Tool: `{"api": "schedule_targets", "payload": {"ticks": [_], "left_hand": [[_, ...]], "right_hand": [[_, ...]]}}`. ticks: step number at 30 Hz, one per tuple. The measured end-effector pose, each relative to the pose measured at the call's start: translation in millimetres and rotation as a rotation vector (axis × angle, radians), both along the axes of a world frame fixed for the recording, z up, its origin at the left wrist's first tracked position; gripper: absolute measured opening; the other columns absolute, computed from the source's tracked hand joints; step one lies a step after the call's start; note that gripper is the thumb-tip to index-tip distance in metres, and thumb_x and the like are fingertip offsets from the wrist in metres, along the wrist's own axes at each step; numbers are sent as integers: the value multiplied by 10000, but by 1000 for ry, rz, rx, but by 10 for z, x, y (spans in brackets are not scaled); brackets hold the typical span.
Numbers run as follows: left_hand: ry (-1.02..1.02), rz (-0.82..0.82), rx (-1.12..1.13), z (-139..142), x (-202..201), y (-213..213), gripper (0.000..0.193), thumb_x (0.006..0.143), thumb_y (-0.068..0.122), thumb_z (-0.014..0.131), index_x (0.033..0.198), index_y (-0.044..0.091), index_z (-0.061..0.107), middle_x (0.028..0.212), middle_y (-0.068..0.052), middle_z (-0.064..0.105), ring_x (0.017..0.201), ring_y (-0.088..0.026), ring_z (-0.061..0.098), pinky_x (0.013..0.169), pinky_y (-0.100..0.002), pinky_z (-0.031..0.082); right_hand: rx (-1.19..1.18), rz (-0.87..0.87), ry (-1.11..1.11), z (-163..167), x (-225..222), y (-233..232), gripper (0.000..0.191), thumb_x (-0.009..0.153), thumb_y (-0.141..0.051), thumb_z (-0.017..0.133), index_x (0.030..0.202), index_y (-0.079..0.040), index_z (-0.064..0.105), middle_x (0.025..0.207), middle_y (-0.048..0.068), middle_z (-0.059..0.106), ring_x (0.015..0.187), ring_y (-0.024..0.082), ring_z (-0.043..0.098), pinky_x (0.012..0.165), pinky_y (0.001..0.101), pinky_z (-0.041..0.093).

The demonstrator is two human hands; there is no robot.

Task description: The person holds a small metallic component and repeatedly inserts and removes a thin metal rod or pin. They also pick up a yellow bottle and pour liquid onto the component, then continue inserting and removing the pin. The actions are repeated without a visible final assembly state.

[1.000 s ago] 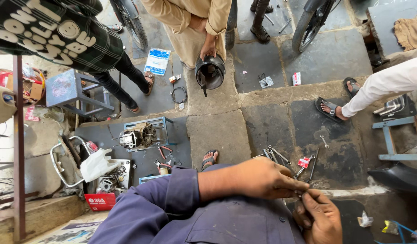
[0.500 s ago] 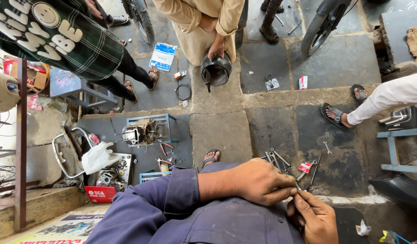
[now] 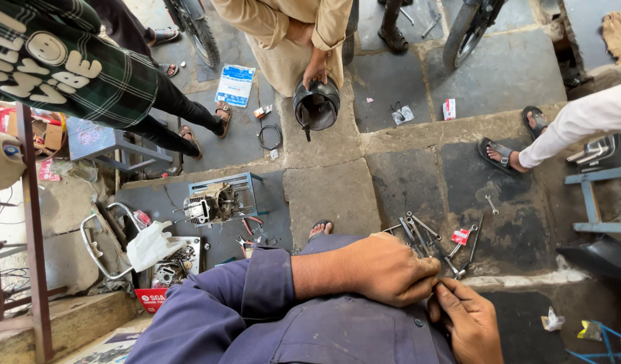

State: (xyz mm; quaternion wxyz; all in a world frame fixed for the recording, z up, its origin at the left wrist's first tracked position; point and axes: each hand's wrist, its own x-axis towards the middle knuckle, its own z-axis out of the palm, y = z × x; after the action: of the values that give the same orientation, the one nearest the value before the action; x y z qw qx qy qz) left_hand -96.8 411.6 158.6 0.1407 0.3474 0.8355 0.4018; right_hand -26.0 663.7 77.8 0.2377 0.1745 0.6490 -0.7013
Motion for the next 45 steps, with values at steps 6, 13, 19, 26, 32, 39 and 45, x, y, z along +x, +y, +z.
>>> {"api": "schedule_targets", "payload": {"ticks": [6, 13, 19, 26, 32, 39, 45], "left_hand": [[-383, -141, 283, -218, -154, 114, 335, 1033, 319, 478, 983, 60, 685, 872, -181, 742, 814, -360, 722, 747, -465, 576], [-228, -189, 6, -108, -174, 111, 320, 1013, 309, 502, 970, 51, 685, 808, -209, 713, 776, -412, 688, 722, -505, 543], [-3, -51, -17, 34, -173, 346, 272, 981, 298, 541, 965, 49, 651, 697, -188, 659, 633, -418, 657, 552, -518, 490], [-1140, -336, 256, -660, -361, 499, 390, 1081, 354, 435, 878, 66, 601, 658, 32, 450, 524, -96, 389, 462, -296, 303], [-1678, -187, 228, -414, -232, 284, 368, 1023, 354, 428, 809, 92, 572, 571, 91, 323, 443, -28, 234, 377, -235, 155], [-1427, -12, 482, -272, -151, 356, 349, 1024, 327, 441, 845, 71, 598, 614, 67, 379, 496, -41, 293, 437, -246, 224], [-1156, -88, 435, -258, -130, 368, 359, 1032, 326, 442, 858, 70, 624, 675, 44, 481, 583, -54, 402, 513, -239, 328]], "right_hand": [[151, 79, 176, 111, 154, -23, 259, 998, -122, 608, 1102, 82, 727, 695, 47, 638, 615, 78, 527, 557, 220, 408], [215, 109, 149, 206, 117, -115, 234, 992, -110, 593, 1106, 47, 724, 675, 15, 605, 592, 62, 504, 533, 221, 400], [-122, -167, 62, 397, 15, -113, 237, 1049, -120, 554, 1085, 50, 714, 672, 11, 601, 535, 65, 480, 486, 222, 363], [479, 197, 628, 594, 64, 36, 140, 983, -96, 625, 1033, 3, 711, 747, 76, 691, 622, 103, 654, 577, 273, 511], [486, 44, 523, 881, 98, -187, 133, 966, -70, 659, 1050, 10, 723, 767, 77, 729, 666, 104, 680, 601, 251, 526], [345, -92, 532, 970, 149, -211, 112, 941, -60, 727, 1014, 16, 688, 844, 46, 756, 760, 53, 688, 678, 192, 543], [466, -103, 630, 1047, 131, -217, 91, 930, -43, 753, 994, 15, 725, 801, 41, 716, 685, 41, 613, 602, 191, 471]]}}
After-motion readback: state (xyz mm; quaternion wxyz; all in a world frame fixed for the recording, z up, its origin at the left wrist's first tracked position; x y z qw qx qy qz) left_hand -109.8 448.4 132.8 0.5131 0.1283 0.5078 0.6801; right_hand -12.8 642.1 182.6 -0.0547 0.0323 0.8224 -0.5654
